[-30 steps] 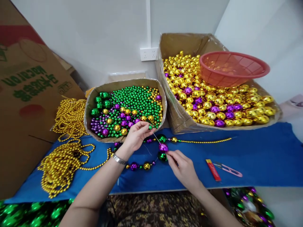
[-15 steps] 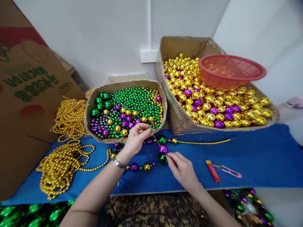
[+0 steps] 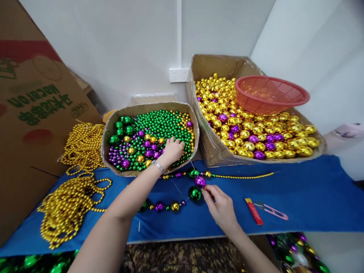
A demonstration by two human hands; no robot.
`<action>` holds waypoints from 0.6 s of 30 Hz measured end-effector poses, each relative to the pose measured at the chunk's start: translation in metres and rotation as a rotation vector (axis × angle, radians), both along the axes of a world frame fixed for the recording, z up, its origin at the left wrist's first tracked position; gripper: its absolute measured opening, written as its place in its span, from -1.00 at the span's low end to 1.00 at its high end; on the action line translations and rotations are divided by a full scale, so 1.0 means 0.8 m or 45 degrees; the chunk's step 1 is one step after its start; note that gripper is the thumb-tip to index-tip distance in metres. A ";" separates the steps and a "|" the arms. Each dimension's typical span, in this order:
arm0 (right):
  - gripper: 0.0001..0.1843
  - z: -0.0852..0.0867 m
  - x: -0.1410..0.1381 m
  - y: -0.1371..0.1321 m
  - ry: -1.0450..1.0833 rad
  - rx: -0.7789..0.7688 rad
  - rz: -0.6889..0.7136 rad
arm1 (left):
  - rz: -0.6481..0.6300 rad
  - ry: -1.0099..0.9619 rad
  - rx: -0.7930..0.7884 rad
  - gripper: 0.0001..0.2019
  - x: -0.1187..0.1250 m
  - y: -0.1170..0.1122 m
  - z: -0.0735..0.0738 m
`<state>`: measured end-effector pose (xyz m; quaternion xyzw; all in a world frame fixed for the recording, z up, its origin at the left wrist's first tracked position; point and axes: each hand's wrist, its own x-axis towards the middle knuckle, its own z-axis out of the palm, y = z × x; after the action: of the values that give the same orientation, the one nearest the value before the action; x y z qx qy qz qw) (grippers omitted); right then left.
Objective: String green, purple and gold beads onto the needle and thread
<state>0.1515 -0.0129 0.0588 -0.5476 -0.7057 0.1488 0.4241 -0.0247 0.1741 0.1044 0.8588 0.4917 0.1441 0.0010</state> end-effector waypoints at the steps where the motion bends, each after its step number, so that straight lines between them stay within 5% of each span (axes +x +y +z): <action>1: -0.82 0.000 0.001 0.000 0.002 0.002 0.000 | -0.006 0.022 -0.002 -0.79 0.001 0.001 0.000; 9: -0.83 -0.005 0.007 -0.003 -0.032 -0.011 0.026 | -0.328 -0.639 -0.231 -0.67 -0.031 -0.058 0.009; 18: -0.82 -0.006 -0.004 -0.002 -0.108 0.027 0.076 | -0.264 -0.715 -0.113 -0.67 -0.045 -0.084 0.006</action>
<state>0.1485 -0.0143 0.0539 -0.5275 -0.7408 0.1305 0.3949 -0.0610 0.1066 0.1096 0.8300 0.3876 0.3535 0.1894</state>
